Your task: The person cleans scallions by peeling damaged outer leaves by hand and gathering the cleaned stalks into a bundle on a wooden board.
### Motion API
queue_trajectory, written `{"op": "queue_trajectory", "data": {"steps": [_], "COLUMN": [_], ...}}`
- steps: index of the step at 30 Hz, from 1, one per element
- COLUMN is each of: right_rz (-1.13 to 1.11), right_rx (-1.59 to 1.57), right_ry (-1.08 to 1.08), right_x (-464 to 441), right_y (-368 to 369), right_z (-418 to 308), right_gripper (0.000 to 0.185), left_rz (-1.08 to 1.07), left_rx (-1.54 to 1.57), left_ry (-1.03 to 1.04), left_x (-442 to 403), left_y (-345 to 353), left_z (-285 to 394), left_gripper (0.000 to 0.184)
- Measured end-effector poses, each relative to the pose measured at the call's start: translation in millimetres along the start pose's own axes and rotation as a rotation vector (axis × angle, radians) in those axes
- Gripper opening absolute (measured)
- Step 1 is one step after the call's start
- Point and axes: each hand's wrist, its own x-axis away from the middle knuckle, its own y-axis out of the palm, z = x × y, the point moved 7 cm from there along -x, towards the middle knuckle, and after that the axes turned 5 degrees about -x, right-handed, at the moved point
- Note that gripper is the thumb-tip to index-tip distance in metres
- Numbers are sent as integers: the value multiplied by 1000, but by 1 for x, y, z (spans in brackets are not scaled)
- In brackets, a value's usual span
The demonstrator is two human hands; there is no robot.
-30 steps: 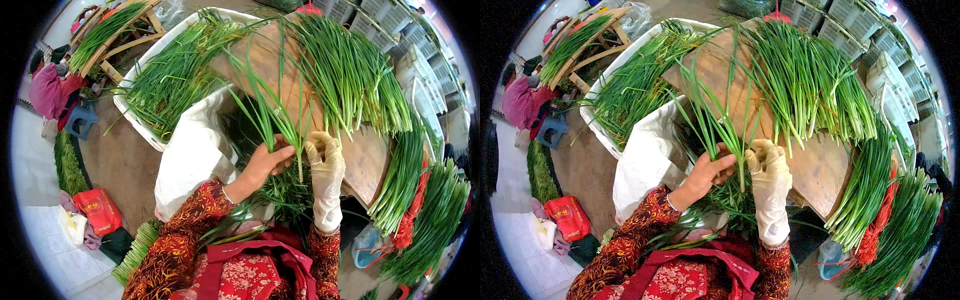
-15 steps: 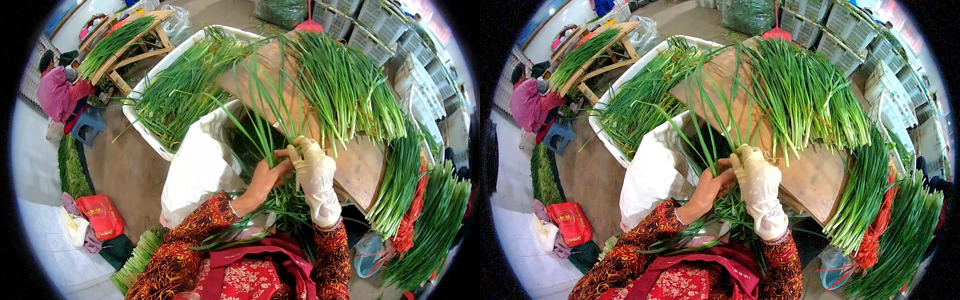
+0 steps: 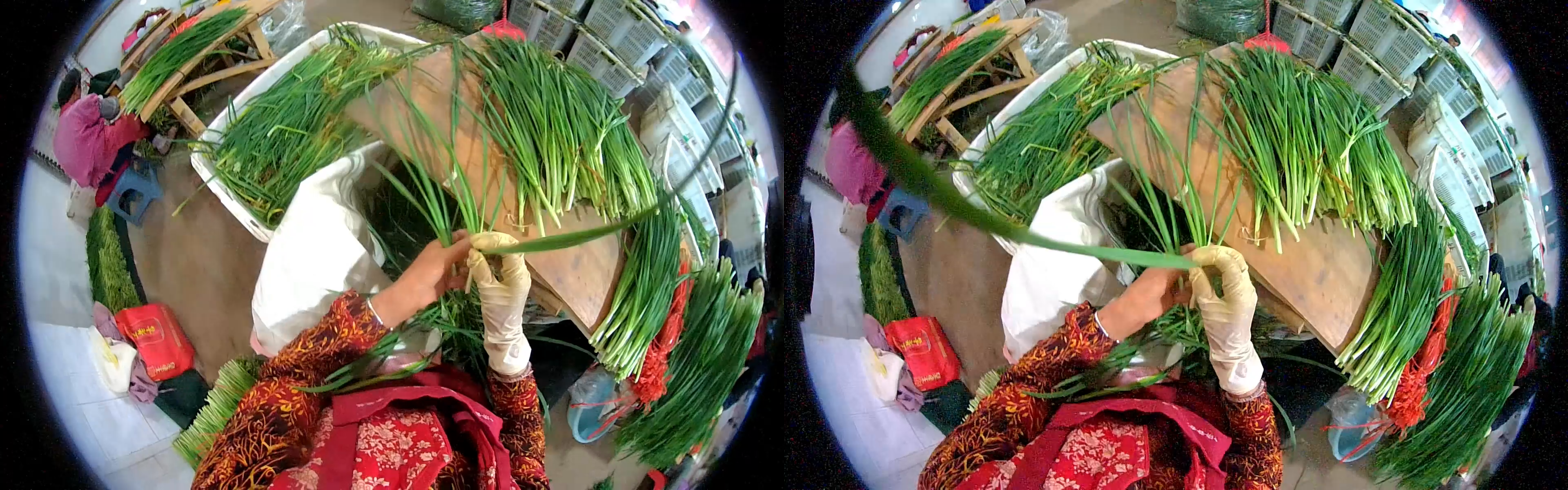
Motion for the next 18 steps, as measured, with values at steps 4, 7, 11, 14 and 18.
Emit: {"op": "queue_trajectory", "data": {"steps": [4, 7, 11, 14, 18], "right_rz": [70, 141, 75, -38, -39], "right_rx": [-398, -439, -342, -266, -443], "right_ry": [77, 156, 505, 597, 489], "right_x": [18, 21, -3, -15, -15], "right_y": [-7, -16, -20, -12, -12], "right_z": [10, 14, 30, 26, 25], "right_gripper": [15, 13, 36, 32, 20], "left_rz": [0, 21, -48, -73, -71], "left_rx": [-42, -55, -122, -198, -127], "left_ry": [-3, 18, 84, 99, 114], "left_x": [-11, -9, -6, -3, -9], "left_y": [-5, -8, -5, -1, -11], "left_z": [1, 2, 10, 17, 26], "left_gripper": [18, 17, 18, 20, 21]}}
